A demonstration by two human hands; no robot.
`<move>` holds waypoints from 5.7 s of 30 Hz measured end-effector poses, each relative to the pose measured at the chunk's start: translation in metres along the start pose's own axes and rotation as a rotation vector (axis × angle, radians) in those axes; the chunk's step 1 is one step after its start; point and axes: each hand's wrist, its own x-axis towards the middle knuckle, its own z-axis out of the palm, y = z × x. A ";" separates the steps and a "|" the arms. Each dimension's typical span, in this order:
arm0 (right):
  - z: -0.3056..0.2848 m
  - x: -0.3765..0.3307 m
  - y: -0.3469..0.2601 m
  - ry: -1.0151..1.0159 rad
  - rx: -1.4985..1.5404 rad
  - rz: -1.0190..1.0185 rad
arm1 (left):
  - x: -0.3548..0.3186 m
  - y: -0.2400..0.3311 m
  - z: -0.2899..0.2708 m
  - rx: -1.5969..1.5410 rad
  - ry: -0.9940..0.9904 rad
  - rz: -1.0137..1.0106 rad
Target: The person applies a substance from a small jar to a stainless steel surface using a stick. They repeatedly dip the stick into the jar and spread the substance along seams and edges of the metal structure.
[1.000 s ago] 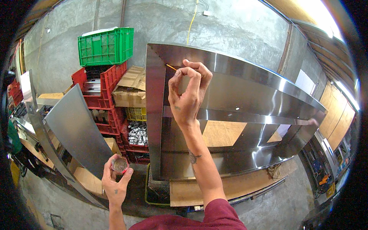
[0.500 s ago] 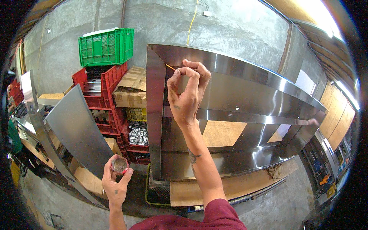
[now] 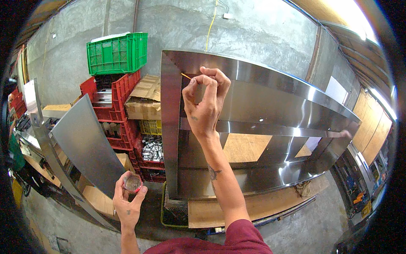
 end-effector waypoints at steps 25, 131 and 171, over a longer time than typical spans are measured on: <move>0.000 -0.001 -0.001 0.004 -0.009 0.007 | 0.002 -0.004 0.005 0.003 0.032 0.067; 0.054 -0.051 0.022 0.242 0.756 0.302 | -0.022 -0.012 0.129 0.228 0.282 -0.090; 0.076 -0.069 0.023 0.218 0.929 0.846 | -0.029 -0.013 0.128 0.240 0.295 -0.086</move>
